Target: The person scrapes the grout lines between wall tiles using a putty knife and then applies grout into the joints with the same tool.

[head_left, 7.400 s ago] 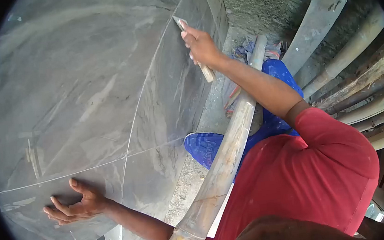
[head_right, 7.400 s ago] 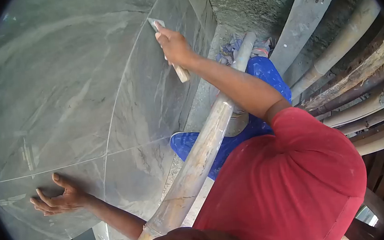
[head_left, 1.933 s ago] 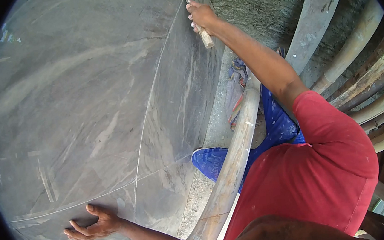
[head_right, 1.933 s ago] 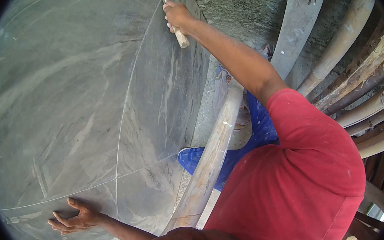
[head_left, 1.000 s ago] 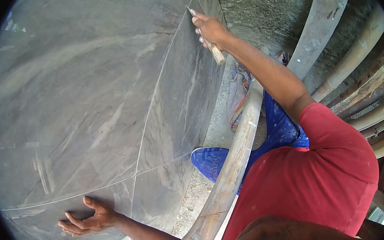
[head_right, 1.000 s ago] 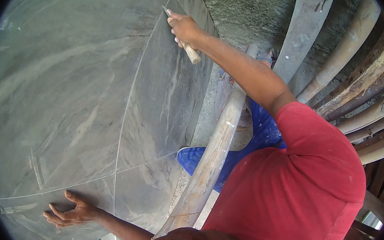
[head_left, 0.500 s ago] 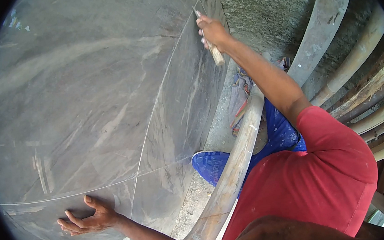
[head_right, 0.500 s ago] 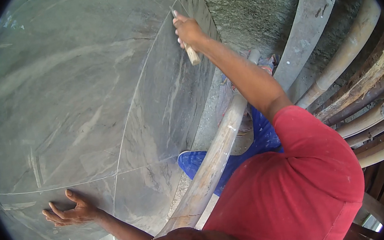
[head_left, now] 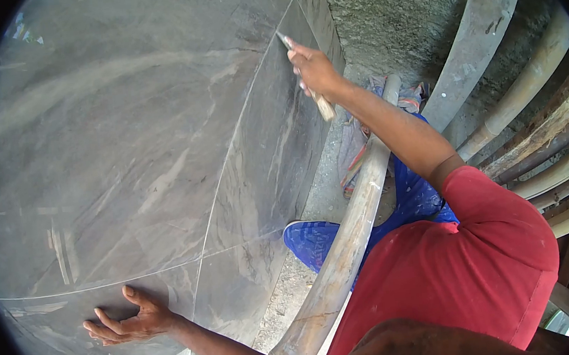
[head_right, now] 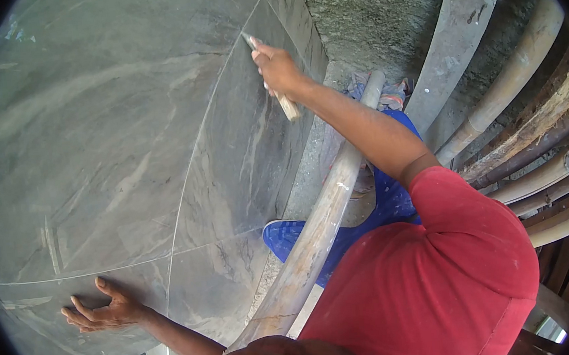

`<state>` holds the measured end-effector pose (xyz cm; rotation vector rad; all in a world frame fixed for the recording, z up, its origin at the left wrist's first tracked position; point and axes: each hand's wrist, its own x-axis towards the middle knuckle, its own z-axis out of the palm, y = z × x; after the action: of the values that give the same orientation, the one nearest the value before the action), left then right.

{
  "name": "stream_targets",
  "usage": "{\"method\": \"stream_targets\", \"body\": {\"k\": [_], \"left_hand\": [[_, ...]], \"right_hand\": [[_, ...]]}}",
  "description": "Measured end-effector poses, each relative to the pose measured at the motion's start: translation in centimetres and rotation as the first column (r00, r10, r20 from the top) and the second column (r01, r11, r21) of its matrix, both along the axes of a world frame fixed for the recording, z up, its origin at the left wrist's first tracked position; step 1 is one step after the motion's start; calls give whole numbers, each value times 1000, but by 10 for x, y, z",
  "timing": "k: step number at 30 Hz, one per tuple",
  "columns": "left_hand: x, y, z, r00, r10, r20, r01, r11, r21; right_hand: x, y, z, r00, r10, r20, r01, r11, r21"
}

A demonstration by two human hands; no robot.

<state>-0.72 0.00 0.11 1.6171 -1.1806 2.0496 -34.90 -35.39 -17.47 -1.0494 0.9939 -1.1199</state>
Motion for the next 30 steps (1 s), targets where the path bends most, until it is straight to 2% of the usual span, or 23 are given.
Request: {"method": "stream_targets", "body": {"k": [3, 4, 6, 9, 13, 15, 17, 19, 21, 22, 25, 27, 29, 30], "left_hand": [[0, 1, -2, 1000, 21, -11, -21, 1000, -9], [1, 3, -2, 999, 43, -20, -43, 999, -5], [0, 3, -1, 1000, 25, -12, -25, 1000, 2], [2, -1, 1, 1000, -6, 3, 6, 1000, 7], [0, 1, -2, 999, 48, -6, -48, 999, -8], [4, 2, -2, 1000, 14, -9, -14, 1000, -6], [5, 1, -1, 1000, -20, -9, 20, 1000, -2], [3, 0, 0, 999, -42, 7, 42, 999, 0], [2, 2, 0, 999, -44, 6, 44, 999, 7], [3, 0, 1, 999, -49, 8, 49, 999, 5], [7, 2, -1, 999, -41, 13, 41, 999, 4], [6, 0, -1, 999, -39, 12, 39, 999, 6], [4, 2, 0, 999, -30, 10, 30, 1000, 4], [3, 2, 0, 999, -34, 10, 34, 999, 4]], "right_hand": [[9, -9, 10, 997, -75, 28, 74, 997, 30], [14, 2, 13, 997, -69, 29, 68, 997, 31], [21, 31, 13, 999, 23, -34, -25, 997, -72], [17, 30, 8, 997, 39, -69, -44, 997, -69], [24, 21, 13, 997, -35, 69, 32, 999, 37], [29, 43, 8, 1000, -29, -1, 29, 999, -17], [28, 53, 2, 991, 61, -122, -72, 994, -87], [24, 36, -1, 992, 20, -123, -28, 998, -62], [22, 24, 0, 998, -51, -23, 50, 998, -50], [23, 28, 0, 1000, -29, 0, 29, 999, -28], [28, 52, -3, 996, 51, -68, -56, 996, -63], [26, 38, -4, 998, 36, -55, -40, 996, -79], [25, 20, -3, 998, -60, 5, 61, 997, -39], [25, 21, -2, 999, -41, 22, 41, 999, -15]]}}
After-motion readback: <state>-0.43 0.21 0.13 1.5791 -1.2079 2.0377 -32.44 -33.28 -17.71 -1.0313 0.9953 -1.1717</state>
